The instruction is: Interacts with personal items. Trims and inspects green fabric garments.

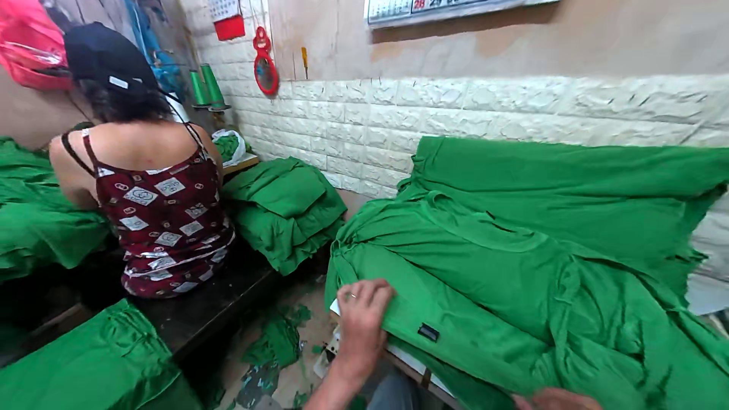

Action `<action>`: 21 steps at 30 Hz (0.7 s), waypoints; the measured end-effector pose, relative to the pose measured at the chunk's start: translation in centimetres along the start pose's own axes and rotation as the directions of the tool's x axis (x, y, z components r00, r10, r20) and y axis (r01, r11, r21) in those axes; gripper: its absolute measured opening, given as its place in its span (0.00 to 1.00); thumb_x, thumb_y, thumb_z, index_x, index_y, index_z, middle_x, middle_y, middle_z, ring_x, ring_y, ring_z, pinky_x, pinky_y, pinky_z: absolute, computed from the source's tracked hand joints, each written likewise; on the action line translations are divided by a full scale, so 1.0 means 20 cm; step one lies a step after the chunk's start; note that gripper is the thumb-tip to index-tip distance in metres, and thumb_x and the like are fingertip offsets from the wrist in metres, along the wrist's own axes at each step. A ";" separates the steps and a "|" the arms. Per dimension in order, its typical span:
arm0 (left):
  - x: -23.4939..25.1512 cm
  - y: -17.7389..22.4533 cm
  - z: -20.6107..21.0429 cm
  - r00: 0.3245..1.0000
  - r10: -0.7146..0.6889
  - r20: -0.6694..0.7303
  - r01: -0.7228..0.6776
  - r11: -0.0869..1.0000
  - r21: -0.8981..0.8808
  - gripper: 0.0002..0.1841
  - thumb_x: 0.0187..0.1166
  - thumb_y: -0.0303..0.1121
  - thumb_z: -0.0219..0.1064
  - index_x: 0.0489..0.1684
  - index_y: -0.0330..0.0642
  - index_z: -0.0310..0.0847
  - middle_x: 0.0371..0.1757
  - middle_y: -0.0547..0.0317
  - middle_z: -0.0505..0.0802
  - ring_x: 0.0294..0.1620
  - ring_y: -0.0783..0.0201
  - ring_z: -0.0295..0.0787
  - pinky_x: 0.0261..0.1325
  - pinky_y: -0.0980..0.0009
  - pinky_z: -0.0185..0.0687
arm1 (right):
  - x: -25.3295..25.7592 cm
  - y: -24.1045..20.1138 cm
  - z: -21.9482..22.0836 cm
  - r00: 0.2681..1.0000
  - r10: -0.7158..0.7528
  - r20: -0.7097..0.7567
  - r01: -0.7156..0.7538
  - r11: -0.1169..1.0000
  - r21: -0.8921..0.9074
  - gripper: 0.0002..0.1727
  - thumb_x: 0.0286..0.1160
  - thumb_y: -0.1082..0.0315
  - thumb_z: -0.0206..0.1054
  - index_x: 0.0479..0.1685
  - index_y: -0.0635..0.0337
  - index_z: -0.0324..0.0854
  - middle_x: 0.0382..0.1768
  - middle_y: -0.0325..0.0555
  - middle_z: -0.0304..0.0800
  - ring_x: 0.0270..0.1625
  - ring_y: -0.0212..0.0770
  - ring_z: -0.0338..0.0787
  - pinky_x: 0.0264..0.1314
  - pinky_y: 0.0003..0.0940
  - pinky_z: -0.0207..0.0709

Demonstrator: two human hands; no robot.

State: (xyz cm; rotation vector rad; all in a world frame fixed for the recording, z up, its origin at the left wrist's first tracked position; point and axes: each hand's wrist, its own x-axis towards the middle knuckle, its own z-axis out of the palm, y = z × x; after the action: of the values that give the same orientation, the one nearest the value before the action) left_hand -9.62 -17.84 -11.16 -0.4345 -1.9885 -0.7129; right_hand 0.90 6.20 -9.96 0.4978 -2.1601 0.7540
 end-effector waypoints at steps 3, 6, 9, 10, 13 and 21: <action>-0.13 -0.13 -0.07 0.996 -0.001 0.089 -0.005 0.998 0.069 0.13 0.71 0.19 0.62 0.43 0.48 0.89 0.55 0.58 0.95 0.61 0.56 0.89 0.69 0.48 0.71 | -0.08 0.03 -0.06 0.965 0.040 0.259 -0.036 0.999 -0.018 0.06 0.73 0.75 0.69 0.37 0.72 0.86 0.46 0.66 0.92 0.48 0.54 0.93 0.53 0.38 0.87; -0.35 -0.24 -0.14 0.979 -0.004 0.205 -0.016 0.995 0.098 0.13 0.77 0.25 0.56 0.46 0.52 0.86 0.62 0.62 0.93 0.71 0.57 0.83 0.75 0.49 0.63 | -0.14 0.02 -0.13 0.795 0.098 0.598 -0.188 0.978 0.090 0.11 0.76 0.66 0.74 0.37 0.69 0.89 0.57 0.62 0.92 0.47 0.51 0.96 0.48 0.45 0.90; -0.52 -0.25 -0.21 0.979 -0.093 0.184 0.079 0.994 0.080 0.15 0.85 0.45 0.55 0.55 0.49 0.82 0.70 0.54 0.88 0.78 0.55 0.76 0.78 0.50 0.58 | -0.16 0.01 -0.17 0.820 0.133 0.556 -0.286 0.938 0.198 0.16 0.74 0.61 0.77 0.38 0.70 0.90 0.50 0.63 0.93 0.44 0.43 0.94 0.47 0.33 0.88; -0.54 -0.22 -0.22 0.982 -0.125 0.143 0.120 0.992 0.046 0.17 0.85 0.48 0.56 0.57 0.47 0.81 0.68 0.52 0.88 0.74 0.56 0.78 0.75 0.54 0.62 | -0.14 0.00 -0.18 0.849 0.154 0.505 -0.294 0.933 0.210 0.15 0.76 0.63 0.75 0.41 0.71 0.89 0.46 0.63 0.93 0.43 0.40 0.92 0.47 0.29 0.86; -0.55 -0.09 -0.20 0.982 -0.169 0.080 0.181 0.968 -0.174 0.12 0.88 0.38 0.58 0.53 0.40 0.81 0.54 0.49 0.90 0.57 0.64 0.85 0.59 0.72 0.80 | -0.07 -0.04 -0.13 0.902 0.269 0.338 -0.362 0.899 0.248 0.14 0.86 0.67 0.61 0.46 0.73 0.85 0.37 0.52 0.92 0.33 0.24 0.83 0.38 0.16 0.77; -0.47 0.02 0.00 0.983 -0.169 0.068 0.180 0.956 -0.231 0.24 0.75 0.42 0.75 0.65 0.38 0.81 0.62 0.43 0.88 0.64 0.53 0.83 0.67 0.61 0.77 | -0.01 -0.05 0.36 0.921 0.323 0.218 -0.390 0.766 0.512 0.16 0.93 0.59 0.52 0.49 0.56 0.84 0.35 0.27 0.91 0.21 0.14 0.76 0.22 0.12 0.72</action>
State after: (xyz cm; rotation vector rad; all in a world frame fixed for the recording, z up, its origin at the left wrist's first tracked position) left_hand -4.76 -17.65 -19.24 -0.4219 -2.0110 -1.0676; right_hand -2.30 0.80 -13.47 0.4197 -2.1552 1.6256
